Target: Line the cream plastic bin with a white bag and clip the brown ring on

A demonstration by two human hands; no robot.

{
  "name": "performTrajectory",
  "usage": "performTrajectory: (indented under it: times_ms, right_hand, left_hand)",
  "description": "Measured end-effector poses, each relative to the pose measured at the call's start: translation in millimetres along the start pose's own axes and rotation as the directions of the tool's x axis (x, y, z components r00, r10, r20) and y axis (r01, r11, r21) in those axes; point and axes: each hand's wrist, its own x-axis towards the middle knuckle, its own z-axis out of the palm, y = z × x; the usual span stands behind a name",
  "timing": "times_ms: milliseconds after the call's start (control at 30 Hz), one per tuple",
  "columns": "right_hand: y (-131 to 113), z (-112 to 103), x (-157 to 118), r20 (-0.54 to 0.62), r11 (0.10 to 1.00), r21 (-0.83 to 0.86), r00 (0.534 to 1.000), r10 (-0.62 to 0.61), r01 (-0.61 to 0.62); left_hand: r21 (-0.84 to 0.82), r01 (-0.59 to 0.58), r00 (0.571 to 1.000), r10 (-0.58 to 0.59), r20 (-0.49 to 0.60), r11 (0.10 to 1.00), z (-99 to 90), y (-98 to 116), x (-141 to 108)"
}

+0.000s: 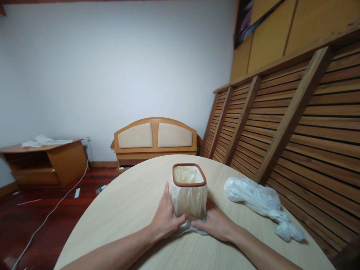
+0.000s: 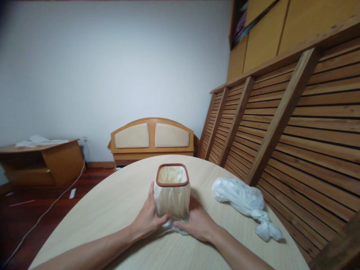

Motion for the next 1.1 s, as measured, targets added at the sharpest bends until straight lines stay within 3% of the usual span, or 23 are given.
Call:
performTrajectory:
  times_ms: [100,233,433,500,567,633,733,800,867,967,1100]
  right_hand:
    - [-5,3,-3,-0.01,0.996,-0.027,0.996,0.086,-0.087]
    - [-12,14,-3,-0.206,0.975,-0.08,0.96,0.189,-0.209]
    - [-9,27,0,-0.079,0.985,-0.128,0.991,0.106,-0.116]
    - [-5,28,-1,-0.096,0.985,-0.141,0.992,0.087,-0.1]
    - [-3,26,-2,-0.198,0.98,-0.142,0.974,0.107,-0.137]
    - [-7,22,-2,-0.347,0.976,-0.12,0.928,0.131,-0.183]
    - [-24,13,0,-0.504,0.972,-0.217,0.863,-0.036,-0.087]
    - [-38,8,4,-0.477,0.918,-0.397,0.849,-0.226,0.021]
    - [-52,7,10,-0.368,0.846,-0.528,0.878,-0.308,0.075]
    - [-63,13,19,-0.27,0.805,-0.589,0.922,-0.278,0.07]
    - [-62,21,31,-0.309,0.791,-0.612,0.917,-0.252,0.011]
  left_hand:
    - [0.026,-0.002,0.991,0.006,-0.13,1.0,-2.2,8,-4]
    - [0.001,0.019,0.998,-0.018,-0.055,1.0,4.5,18,-6]
    - [0.096,-0.096,0.995,0.092,0.045,0.991,15.1,8,-1]
    - [0.119,-0.111,0.993,0.106,0.048,0.987,14.5,6,-1]
    - [0.135,-0.088,0.996,0.084,0.032,0.987,13.4,6,-3]
    - [0.139,-0.054,0.999,0.053,0.012,0.989,12.7,7,-6]
    - [0.129,-0.048,0.999,0.046,0.019,0.99,12.8,8,-9]
    - [0.136,-0.057,0.998,0.052,0.039,0.989,13.2,8,-9]
    - [0.154,-0.065,0.997,0.057,0.06,0.986,13.4,7,-9]
    - [0.171,-0.069,0.995,0.055,0.084,0.983,13.1,6,-8]
    - [0.191,-0.034,0.997,0.02,0.075,0.981,12.6,6,-8]
